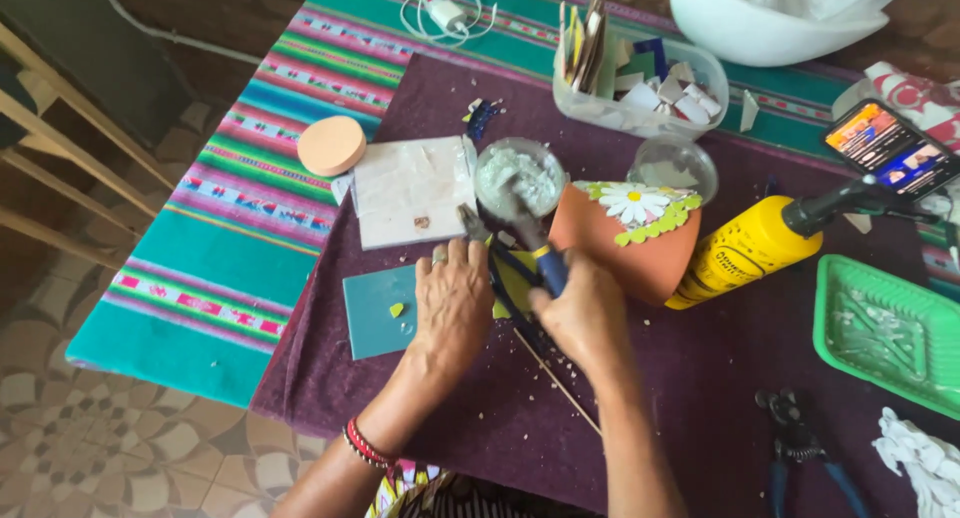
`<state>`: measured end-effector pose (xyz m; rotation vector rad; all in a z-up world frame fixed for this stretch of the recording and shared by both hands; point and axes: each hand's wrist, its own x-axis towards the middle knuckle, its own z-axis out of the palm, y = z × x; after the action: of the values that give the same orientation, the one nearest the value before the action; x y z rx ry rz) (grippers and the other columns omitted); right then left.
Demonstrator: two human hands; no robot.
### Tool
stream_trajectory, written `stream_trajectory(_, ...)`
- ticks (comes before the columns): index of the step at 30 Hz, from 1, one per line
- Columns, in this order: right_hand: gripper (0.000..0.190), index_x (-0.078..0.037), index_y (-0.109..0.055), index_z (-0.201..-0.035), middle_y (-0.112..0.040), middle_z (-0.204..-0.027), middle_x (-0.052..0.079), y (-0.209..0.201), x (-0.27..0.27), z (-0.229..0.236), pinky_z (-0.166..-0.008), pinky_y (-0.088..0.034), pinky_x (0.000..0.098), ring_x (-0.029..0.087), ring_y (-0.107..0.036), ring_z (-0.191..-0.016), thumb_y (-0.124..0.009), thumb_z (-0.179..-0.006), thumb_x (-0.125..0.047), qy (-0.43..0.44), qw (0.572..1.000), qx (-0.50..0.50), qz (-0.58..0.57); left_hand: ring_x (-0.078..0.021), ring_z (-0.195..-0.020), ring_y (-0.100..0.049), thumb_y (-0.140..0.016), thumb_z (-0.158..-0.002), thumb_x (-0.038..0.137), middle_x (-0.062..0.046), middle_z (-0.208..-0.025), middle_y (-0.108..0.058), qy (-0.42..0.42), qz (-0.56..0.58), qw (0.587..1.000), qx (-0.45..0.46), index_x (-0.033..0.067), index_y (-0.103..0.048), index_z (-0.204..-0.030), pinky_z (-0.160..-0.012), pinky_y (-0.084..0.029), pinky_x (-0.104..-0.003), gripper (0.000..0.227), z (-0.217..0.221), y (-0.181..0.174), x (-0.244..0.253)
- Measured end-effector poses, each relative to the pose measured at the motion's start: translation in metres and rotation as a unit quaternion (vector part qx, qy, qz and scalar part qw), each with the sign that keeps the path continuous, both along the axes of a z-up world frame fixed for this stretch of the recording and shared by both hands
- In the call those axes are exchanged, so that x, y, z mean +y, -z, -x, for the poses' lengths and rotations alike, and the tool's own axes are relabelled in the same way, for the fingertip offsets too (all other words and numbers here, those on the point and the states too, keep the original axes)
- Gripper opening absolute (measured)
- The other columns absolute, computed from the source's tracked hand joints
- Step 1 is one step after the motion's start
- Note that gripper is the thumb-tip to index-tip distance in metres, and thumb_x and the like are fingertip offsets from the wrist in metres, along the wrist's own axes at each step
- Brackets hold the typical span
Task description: Decorating a small pot with mosaic pieces by cutting them with nippers and placing them on the pot's surface.
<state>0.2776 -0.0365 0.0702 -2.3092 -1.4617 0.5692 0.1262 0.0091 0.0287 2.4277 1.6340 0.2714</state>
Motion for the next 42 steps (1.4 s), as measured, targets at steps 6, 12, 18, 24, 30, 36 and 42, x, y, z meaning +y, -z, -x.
stream_trajectory(6, 0.044, 0.002, -0.062, -0.123, -0.072, -0.106, 0.027, -0.013, 0.007, 0.029, -0.085, -0.06, 0.06, 0.047, -0.074, -0.097, -0.066, -0.079, 0.0, -0.03, 0.999, 0.016, 0.041, -0.0311, -0.079, -0.073, -0.069, -0.074, 0.002, -0.009, -0.09, -0.068, -0.024, -0.093, 0.994, -0.043, 0.0099, -0.058, -0.111, -0.072, -0.049, -0.044, 0.04, -0.008, 0.027, -0.006)
stream_trajectory(12, 0.036, 0.001, -0.061, -0.118, -0.073, -0.102, 0.024, -0.022, 0.0, 0.032, -0.088, -0.058, 0.0602, 0.046, -0.075, -0.097, -0.058, -0.082, -0.002, -0.041, 0.998, -0.031, 0.048, -0.0421, -0.078, -0.074, -0.08, -0.066, 0.002, -0.016, -0.102, -0.061, -0.025, -0.02, 0.989, -0.142, 0.0035, -0.056, -0.122, -0.067, -0.059, -0.053, 0.061, -0.009, 0.046, -0.008)
stream_trajectory(18, 0.046, 0.002, -0.062, -0.121, -0.075, -0.098, 0.025, -0.046, -0.001, 0.035, -0.086, -0.058, 0.0556, 0.045, -0.076, -0.095, -0.07, -0.079, -0.015, -0.02, 0.999, -0.001, 0.029, -0.0332, -0.088, -0.069, -0.072, -0.083, 0.012, -0.014, -0.112, -0.053, -0.031, -0.101, 0.983, -0.153, 0.008, -0.073, -0.108, -0.068, -0.056, -0.042, 0.025, 0.003, -0.006, -0.016)
stream_trajectory(24, 0.046, -0.001, -0.065, -0.106, -0.074, -0.075, 0.014, -0.033, -0.006, 0.02, -0.074, -0.059, 0.0518, 0.039, -0.077, -0.08, -0.079, -0.072, -0.029, 0.009, 0.997, 0.041, -0.058, -0.0296, -0.071, -0.076, -0.045, -0.109, 0.036, -0.011, -0.082, -0.075, -0.031, 0.112, 0.916, -0.385, 0.0053, -0.067, -0.12, -0.065, -0.058, -0.044, 0.039, -0.006, 0.005, -0.021)
stream_trajectory(30, 0.04, -0.009, -0.063, -0.093, -0.07, -0.067, 0.015, -0.009, -0.001, 0.015, -0.065, -0.059, 0.0405, 0.03, -0.076, -0.071, -0.084, -0.065, -0.028, 0.014, 0.976, 0.174, -0.13, -0.051, -0.139, -0.043, -0.047, -0.106, 0.029, -0.038, -0.151, -0.04, 0.039, 0.343, 0.519, -0.782, 0.0084, -0.008, -0.166, -0.112, -0.037, -0.067, 0.074, -0.022, -0.016, -0.026)
stream_trajectory(36, 0.028, -0.004, -0.067, -0.101, -0.07, -0.075, 0.022, -0.011, -0.013, 0.001, -0.07, -0.061, 0.0475, 0.037, -0.075, -0.074, -0.075, -0.085, -0.026, -0.117, 0.963, 0.184, -0.159, -0.036, -0.106, -0.057, -0.046, -0.107, 0.025, -0.028, -0.121, -0.056, -0.079, 0.166, 0.753, -0.632, 0.0157, -0.019, -0.167, -0.093, -0.055, -0.051, 0.066, 0.011, -0.03, -0.002)
stream_trajectory(42, 0.018, -0.004, -0.064, -0.097, -0.076, -0.085, 0.02, 0.001, -0.007, -0.006, -0.075, -0.061, 0.0522, 0.042, -0.075, -0.087, -0.066, -0.085, -0.017, -0.051, 0.981, 0.098, -0.162, -0.0461, -0.102, -0.064, -0.06, -0.096, 0.004, -0.027, -0.133, -0.048, -0.157, -0.128, 0.961, -0.186, 0.0054, -0.057, -0.147, -0.075, -0.058, -0.052, 0.051, 0.021, -0.031, 0.004)
